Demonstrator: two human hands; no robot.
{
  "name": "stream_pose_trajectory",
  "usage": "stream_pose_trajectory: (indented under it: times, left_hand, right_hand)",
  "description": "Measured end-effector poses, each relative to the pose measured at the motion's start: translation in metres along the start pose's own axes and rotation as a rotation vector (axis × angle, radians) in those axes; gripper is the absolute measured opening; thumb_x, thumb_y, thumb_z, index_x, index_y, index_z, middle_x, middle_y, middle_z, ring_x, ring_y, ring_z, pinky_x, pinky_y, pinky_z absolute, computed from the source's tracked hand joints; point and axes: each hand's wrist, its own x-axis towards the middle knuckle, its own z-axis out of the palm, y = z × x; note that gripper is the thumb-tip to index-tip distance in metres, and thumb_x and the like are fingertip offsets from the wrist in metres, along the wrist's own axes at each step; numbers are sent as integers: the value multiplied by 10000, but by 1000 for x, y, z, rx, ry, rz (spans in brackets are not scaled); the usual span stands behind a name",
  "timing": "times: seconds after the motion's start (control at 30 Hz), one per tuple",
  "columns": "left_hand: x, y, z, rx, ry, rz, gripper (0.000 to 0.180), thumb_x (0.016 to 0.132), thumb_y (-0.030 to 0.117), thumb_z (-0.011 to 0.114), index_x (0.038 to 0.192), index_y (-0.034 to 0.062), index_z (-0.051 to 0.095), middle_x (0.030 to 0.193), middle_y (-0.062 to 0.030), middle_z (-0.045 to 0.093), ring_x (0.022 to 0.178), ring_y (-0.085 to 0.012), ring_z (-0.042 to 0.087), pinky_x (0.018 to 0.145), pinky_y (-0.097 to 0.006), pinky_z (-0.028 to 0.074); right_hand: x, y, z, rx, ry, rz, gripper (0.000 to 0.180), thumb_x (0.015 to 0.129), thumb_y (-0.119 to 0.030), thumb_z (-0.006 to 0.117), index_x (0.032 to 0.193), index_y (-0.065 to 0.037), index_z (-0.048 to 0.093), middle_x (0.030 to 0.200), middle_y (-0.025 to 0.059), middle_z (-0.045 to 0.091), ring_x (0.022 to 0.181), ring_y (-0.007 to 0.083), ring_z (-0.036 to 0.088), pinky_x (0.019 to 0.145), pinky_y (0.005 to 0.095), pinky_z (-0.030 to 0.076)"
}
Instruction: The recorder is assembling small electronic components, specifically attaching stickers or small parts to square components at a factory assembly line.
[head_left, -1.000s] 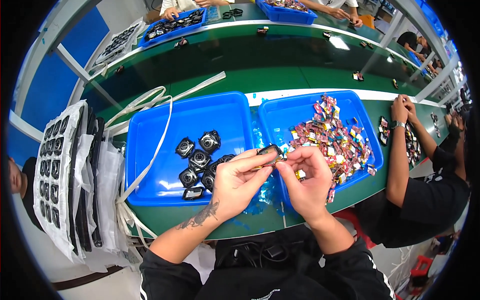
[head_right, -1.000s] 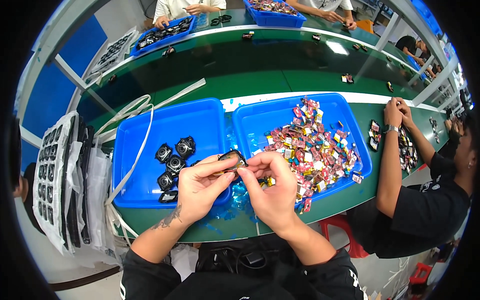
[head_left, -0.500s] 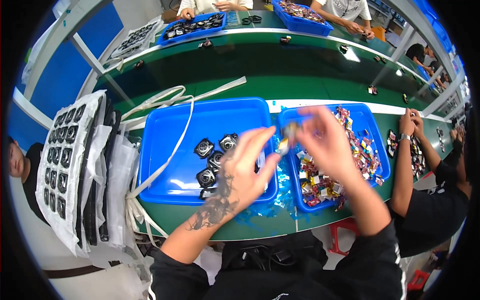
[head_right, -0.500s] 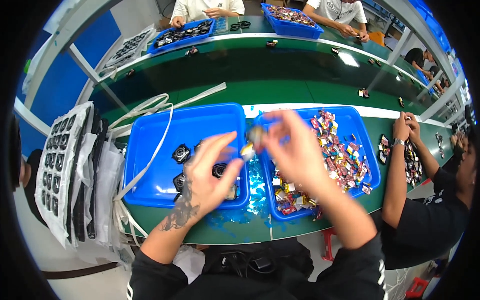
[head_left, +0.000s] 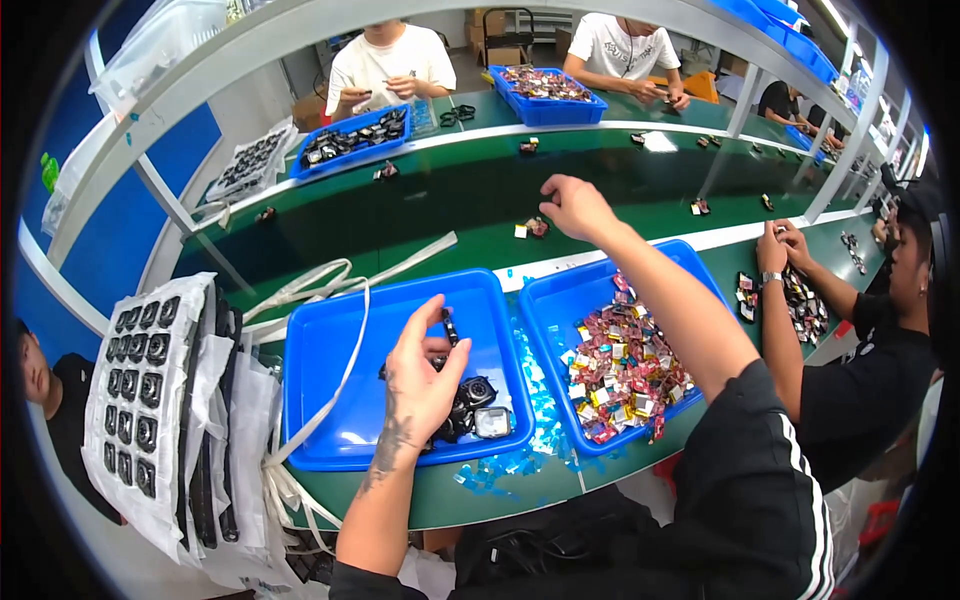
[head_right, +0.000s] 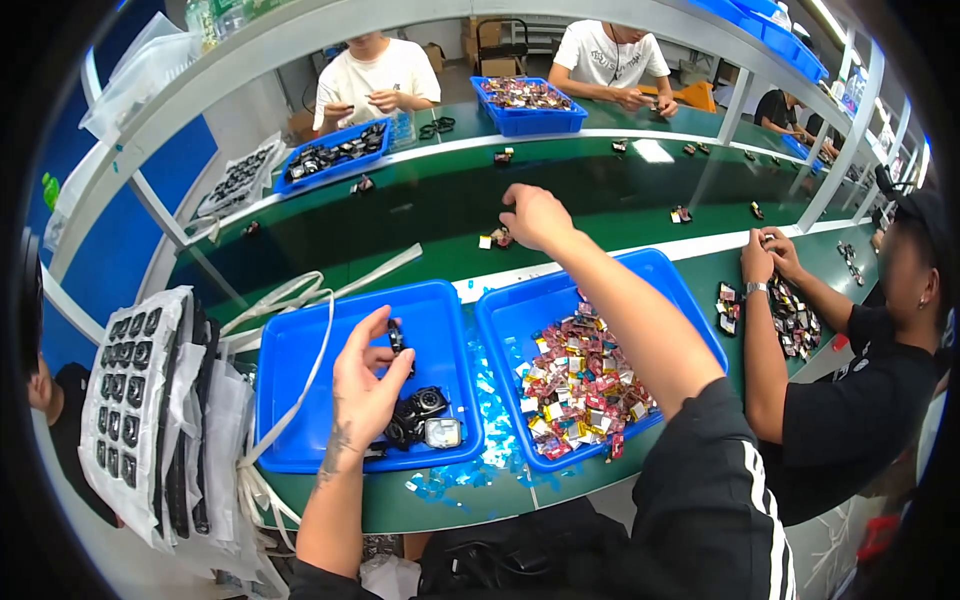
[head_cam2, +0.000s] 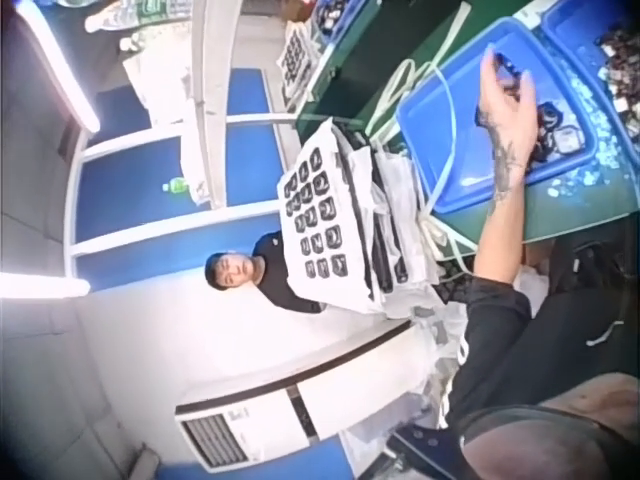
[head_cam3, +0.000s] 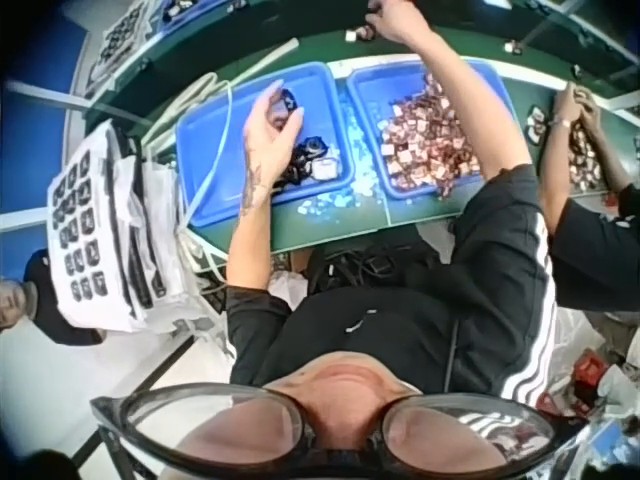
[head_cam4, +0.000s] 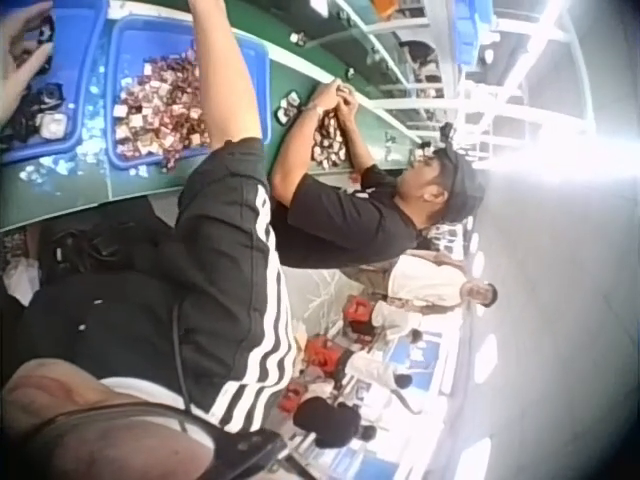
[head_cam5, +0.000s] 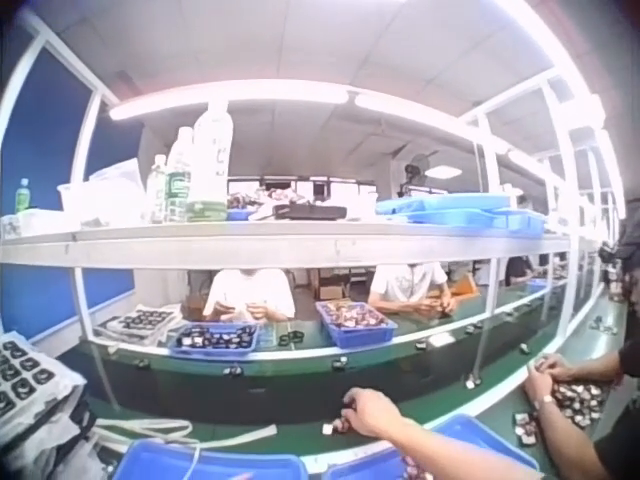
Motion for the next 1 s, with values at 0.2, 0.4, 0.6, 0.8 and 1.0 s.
stream_pose_trajectory:
  times: [0.2, 0.4, 0.6, 0.8, 1.0]
  left_hand:
    - [1, -1, 10, -885, -156, -395, 366, 898, -51, 551, 1257, -65, 485, 1049, -182, 659, 984, -269, 672, 894, -350, 554]
    - [-7, 0, 17, -868, -169, -425, 136, 940, 31, 566, 1058, -29, 532, 1059, -188, 660, 956, -250, 679, 853, -348, 575]
    - [-8, -1, 38, -900, -261, -425, 195, 930, 66, 588, 1106, 7, 530, 1071, -197, 646, 934, -273, 671, 827, -365, 564]
    - [-26, 4, 15, -720, -53, -439, 344, 867, 40, 610, 1199, 99, 539, 1004, -116, 595, 735, -180, 590, 659, -272, 505]
    - [-28, 12, 39, -245, -327, -118, 162, 925, 42, 602, 1071, -19, 638, 890, -17, 609, 732, -88, 531, 661, -229, 445]
  right_hand:
    - [-70, -28, -73, 8, -565, -300, 102, 780, -130, 664, 800, -33, 689, 769, 125, 691, 739, 293, 674, 693, 372, 530]
    - [-112, -10, -38, -74, -535, -428, 179, 770, -173, 720, 875, -41, 660, 862, 128, 675, 840, 303, 654, 758, 407, 520]
    - [-127, -6, -71, -83, -419, -138, 179, 802, -179, 697, 887, -51, 605, 916, 164, 643, 843, 340, 641, 718, 440, 518]
    - [-141, -26, -46, 459, -104, -199, 126, 832, -121, 664, 871, -18, 602, 746, 125, 637, 719, 239, 654, 633, 369, 502]
    - [-194, -76, -49, 818, -142, -213, 132, 843, -96, 649, 852, -20, 541, 719, 104, 622, 637, 236, 636, 574, 338, 483]
